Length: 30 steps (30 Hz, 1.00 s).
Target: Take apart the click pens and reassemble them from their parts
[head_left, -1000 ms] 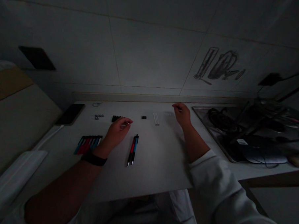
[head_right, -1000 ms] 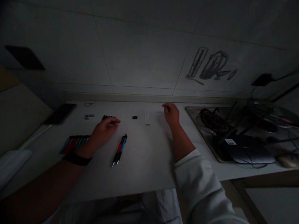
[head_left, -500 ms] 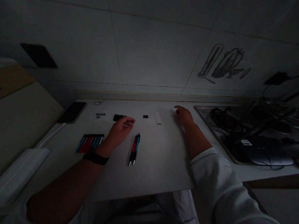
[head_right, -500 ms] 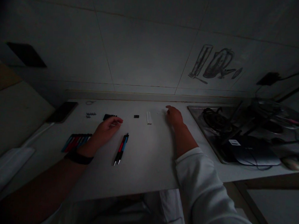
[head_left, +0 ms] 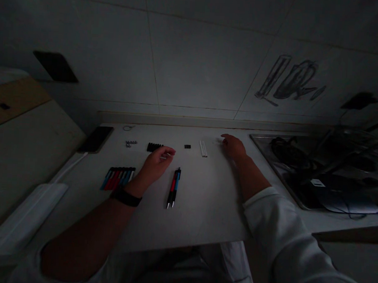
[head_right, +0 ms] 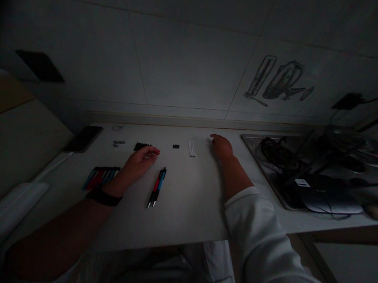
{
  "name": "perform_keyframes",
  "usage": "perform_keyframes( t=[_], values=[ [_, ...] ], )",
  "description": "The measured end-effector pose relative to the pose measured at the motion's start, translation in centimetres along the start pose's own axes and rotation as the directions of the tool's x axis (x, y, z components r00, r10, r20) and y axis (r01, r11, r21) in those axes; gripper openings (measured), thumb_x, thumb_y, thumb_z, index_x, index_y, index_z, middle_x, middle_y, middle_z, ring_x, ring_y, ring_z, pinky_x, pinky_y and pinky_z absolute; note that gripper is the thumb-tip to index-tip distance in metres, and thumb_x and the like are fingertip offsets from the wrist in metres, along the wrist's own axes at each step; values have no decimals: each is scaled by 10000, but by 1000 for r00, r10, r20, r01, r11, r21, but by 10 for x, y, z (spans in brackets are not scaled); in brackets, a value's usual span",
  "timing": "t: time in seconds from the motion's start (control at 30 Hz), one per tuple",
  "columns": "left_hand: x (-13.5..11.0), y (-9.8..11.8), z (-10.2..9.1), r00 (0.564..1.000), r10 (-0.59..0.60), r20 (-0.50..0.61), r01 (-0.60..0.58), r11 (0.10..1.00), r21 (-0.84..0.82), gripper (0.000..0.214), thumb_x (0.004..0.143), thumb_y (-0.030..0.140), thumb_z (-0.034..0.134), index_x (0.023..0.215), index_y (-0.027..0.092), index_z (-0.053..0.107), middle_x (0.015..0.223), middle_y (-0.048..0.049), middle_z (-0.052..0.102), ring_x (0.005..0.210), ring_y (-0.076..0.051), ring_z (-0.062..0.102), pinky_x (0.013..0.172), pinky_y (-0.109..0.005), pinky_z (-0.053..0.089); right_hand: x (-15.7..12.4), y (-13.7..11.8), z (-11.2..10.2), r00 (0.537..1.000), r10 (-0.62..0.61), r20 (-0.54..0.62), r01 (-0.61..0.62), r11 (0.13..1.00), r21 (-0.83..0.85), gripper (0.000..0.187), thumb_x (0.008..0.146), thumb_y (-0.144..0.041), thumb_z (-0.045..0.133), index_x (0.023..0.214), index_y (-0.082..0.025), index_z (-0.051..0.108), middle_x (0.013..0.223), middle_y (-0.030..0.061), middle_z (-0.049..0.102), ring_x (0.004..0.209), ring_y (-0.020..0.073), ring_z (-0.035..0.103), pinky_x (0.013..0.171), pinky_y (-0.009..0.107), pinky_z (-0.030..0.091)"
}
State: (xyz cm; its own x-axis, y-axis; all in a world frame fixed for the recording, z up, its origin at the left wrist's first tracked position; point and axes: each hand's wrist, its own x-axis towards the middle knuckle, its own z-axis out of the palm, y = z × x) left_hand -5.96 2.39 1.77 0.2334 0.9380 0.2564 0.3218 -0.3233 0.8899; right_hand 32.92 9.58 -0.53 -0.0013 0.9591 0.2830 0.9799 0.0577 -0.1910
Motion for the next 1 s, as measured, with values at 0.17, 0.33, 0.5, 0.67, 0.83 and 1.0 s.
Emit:
perform_keyframes(
  t=[0.17,0.33,0.5,0.67,0.83,1.0],
  values=[
    [0,1,-1,1000,-4,5,3,1000,10,198,886,233,600,1060,196,687,1125,-75,727,972,-200,661,837,-355,557,-1,1,1,1000,19,13,-19,1000,5,446,947,-158,533,1380,-196,632,1232,129,741,1075,264,682,968,376,502],
    [0,-3,-1,1000,1,-1,-1,1000,11,205,884,247,605,1061,194,693,1119,-71,728,974,-198,658,849,-351,548,-2,0,0,1000,19,20,-19,1000,18,466,928,-139,540,1383,-193,624,1186,123,756,1062,259,687,954,366,504],
    [2,-7,-1,1000,-2,-2,1,1000,-6,209,881,248,607,1064,196,693,1118,-71,727,970,-195,657,839,-340,550,-6,3,-5,998,47,30,-49,997,56,527,873,-108,565,1392,-188,608,1140,115,760,1007,253,687,932,371,512],
    [3,-8,-2,999,4,-40,-6,999,-32,246,879,236,620,1115,197,677,1137,-77,720,964,-186,651,844,-332,546,-14,-11,-31,973,59,-222,-29,990,137,471,849,-139,585,1318,-160,629,1159,145,716,957,261,673,895,395,520],
    [2,-4,-2,996,-5,-89,0,998,-64,324,866,188,628,1190,204,639,1151,-77,705,933,-168,646,819,-310,538,-36,-89,-47,937,-335,-99,348,878,329,211,919,-230,614,1101,-215,719,1102,99,716,915,221,678,845,358,533],
    [1,1,-2,996,-11,-84,6,998,-62,325,869,155,619,1190,202,631,1164,-81,693,919,-161,644,807,-300,538,-70,-163,-29,694,-711,110,626,672,395,301,924,-132,630,1201,-210,720,1155,103,712,1112,242,644,1011,393,492]
  ],
)
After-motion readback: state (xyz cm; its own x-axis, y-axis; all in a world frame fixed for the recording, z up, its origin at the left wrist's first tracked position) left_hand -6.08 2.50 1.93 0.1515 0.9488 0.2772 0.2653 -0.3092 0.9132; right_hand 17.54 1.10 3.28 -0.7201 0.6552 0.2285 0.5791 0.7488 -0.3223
